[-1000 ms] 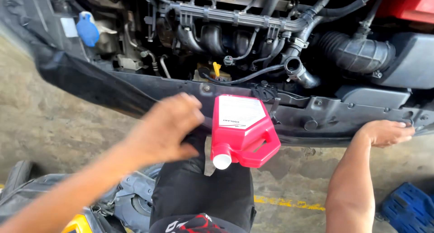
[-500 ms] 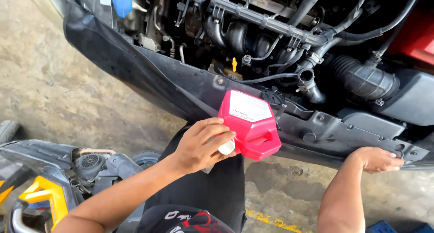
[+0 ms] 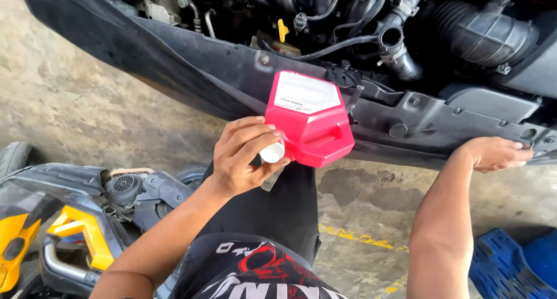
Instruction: Aligning and securing the plastic engine bay shroud and positioning coolant containers.
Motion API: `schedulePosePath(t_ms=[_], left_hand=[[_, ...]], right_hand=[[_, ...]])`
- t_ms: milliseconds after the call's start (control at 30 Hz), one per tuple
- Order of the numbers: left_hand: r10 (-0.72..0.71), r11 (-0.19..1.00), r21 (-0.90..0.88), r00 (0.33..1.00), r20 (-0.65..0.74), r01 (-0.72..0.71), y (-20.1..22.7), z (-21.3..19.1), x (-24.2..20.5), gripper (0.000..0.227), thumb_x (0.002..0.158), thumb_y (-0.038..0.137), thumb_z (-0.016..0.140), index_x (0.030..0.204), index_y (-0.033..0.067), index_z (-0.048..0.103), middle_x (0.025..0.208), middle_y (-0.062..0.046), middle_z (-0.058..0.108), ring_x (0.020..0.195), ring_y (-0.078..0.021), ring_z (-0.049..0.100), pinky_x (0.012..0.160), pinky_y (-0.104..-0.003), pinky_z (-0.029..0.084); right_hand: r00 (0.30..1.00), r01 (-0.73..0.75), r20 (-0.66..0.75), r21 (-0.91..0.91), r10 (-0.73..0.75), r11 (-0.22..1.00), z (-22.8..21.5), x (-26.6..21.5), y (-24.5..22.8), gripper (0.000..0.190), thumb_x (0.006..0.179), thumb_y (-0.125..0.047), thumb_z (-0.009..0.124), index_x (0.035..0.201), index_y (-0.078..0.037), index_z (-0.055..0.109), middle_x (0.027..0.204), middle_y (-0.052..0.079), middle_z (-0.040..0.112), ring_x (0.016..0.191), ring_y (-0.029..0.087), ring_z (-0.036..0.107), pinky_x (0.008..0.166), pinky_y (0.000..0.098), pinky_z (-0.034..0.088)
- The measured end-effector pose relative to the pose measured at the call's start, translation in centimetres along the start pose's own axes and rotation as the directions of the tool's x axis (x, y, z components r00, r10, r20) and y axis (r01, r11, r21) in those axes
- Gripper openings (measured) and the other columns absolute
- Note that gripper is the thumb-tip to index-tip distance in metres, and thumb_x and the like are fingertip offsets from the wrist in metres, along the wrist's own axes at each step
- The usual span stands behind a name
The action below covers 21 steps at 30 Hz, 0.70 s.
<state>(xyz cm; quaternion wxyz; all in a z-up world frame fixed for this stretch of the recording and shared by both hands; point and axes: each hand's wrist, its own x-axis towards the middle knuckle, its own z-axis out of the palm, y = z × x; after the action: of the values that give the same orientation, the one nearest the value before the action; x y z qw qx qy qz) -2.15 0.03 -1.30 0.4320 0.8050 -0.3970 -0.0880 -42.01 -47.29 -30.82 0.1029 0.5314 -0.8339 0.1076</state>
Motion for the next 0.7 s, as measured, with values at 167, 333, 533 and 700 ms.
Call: schedulePosePath(t_ms=[167, 333, 533, 700], left_hand=[[-0.009, 0.999, -0.033, 0.999, 0.052, 0.011, -0.2, -1.6, 0.4, 0.051, 0.083, 0.026, 0.092, 0.120, 0.0027, 0.064, 0.120, -0.008, 0.067, 0.118, -0.0331, 0.066, 0.099, -0.045, 0.056], [0.133, 0.991, -0.034, 0.973, 0.191, -0.128, -0.4, -3.9, 1.3, 0.022, 0.088, 0.010, 0.086, 0.104, 0.0088, 0.070, 0.116, -0.008, 0.070, 0.111, -0.0286, 0.073, 0.089, -0.036, 0.061], [0.138, 0.988, -0.100, 0.969, 0.206, -0.119, -0.2, -3.9, 2.4, 0.017, 0.089, 0.006, 0.082, 0.099, 0.0032, 0.069, 0.111, -0.009, 0.070, 0.111, -0.0291, 0.072, 0.090, -0.037, 0.062], [0.000, 0.990, -0.134, 0.961, 0.277, 0.038, 0.7, -4.3, 2.8, 0.014, 0.089, 0.005, 0.081, 0.095, 0.0043, 0.069, 0.106, -0.007, 0.069, 0.104, -0.0243, 0.072, 0.085, -0.034, 0.060]], right_hand=[[1.000, 0.011, -0.015, -0.028, -0.012, 1.000, 1.3, 0.8, 0.7, 0.028, 0.107, -0.037, 0.037, 0.127, -0.025, 0.051, 0.120, -0.003, 0.065, 0.100, 0.021, 0.074, 0.077, 0.0410, 0.061], [1.000, -0.006, -0.020, -0.043, 0.005, 0.999, 1.6, 0.9, 0.8, 0.028, 0.105, -0.038, 0.037, 0.125, -0.026, 0.052, 0.119, -0.005, 0.065, 0.099, 0.018, 0.074, 0.075, 0.0388, 0.062], [0.999, 0.036, -0.026, 0.007, -0.036, 0.999, 2.8, 1.5, 1.6, 0.026, 0.107, -0.038, 0.037, 0.122, -0.025, 0.053, 0.118, -0.006, 0.066, 0.100, 0.017, 0.075, 0.077, 0.0354, 0.064], [0.997, 0.081, -0.005, 0.046, -0.081, 0.996, 2.2, 1.0, 1.7, 0.030, 0.107, -0.035, 0.037, 0.127, -0.020, 0.052, 0.119, -0.001, 0.066, 0.103, 0.018, 0.075, 0.081, 0.0348, 0.061]])
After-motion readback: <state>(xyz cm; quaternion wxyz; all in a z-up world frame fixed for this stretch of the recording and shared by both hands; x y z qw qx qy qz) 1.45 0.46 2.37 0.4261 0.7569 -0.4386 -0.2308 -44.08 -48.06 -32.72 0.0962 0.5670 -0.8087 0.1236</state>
